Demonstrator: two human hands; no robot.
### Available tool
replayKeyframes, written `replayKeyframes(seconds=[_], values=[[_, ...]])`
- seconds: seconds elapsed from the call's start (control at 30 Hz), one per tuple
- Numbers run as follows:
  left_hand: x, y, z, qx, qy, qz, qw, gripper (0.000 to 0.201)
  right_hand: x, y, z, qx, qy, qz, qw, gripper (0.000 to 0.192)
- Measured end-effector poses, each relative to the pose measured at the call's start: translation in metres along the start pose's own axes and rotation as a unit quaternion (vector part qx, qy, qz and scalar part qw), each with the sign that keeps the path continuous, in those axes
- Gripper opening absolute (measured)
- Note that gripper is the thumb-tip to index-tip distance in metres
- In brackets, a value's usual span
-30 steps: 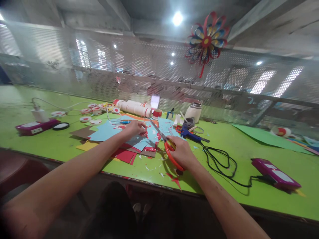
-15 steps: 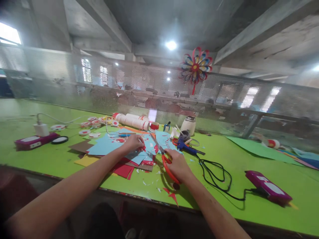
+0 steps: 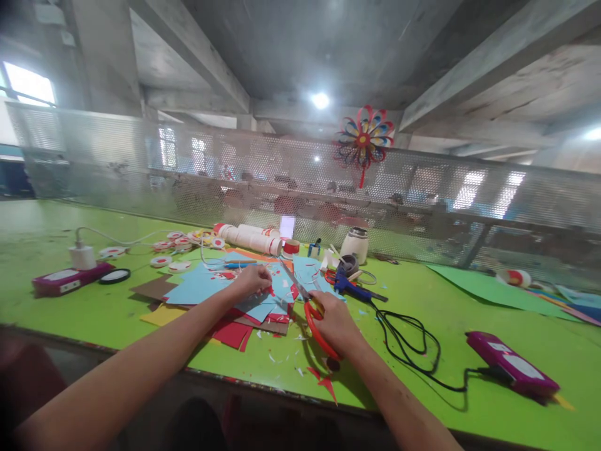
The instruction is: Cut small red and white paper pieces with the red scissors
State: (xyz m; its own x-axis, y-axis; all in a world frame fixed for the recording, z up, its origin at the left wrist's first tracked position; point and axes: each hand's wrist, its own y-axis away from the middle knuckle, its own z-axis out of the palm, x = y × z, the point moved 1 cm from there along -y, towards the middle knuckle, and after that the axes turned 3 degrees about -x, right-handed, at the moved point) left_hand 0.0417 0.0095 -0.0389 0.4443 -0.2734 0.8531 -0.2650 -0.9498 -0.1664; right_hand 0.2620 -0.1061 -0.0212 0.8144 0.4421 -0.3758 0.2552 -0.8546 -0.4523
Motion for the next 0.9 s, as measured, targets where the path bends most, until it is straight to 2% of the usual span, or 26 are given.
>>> replayKeyframes(seconds=[0.33, 0.57, 0.7, 0.9], values=[[-0.0052, -0.0024, -0.002, -0.015, -0.04, 0.015, 0.999, 0.011, 0.0014, -0.0003, -0.0004, -0.009, -0.005, -0.003, 1.0, 0.042], [-0.0034, -0.0026, -0.0082, 0.04, -0.09, 0.04, 0.994, 0.007, -0.0012, 0.0001, -0.0015, -0.006, -0.009, -0.006, 1.0, 0.04], [-0.0026, -0.0017, -0.0089, 0.045, -0.068, 0.026, 0.996, 0.007, 0.001, 0.0001, -0.0008, -0.006, -0.01, -0.007, 1.0, 0.04], [-0.0035, 0.0004, -0.008, 0.034, 0.015, -0.007, 0.999, 0.011, 0.0019, 0.0002, -0.0004, -0.009, -0.01, -0.007, 1.0, 0.039]])
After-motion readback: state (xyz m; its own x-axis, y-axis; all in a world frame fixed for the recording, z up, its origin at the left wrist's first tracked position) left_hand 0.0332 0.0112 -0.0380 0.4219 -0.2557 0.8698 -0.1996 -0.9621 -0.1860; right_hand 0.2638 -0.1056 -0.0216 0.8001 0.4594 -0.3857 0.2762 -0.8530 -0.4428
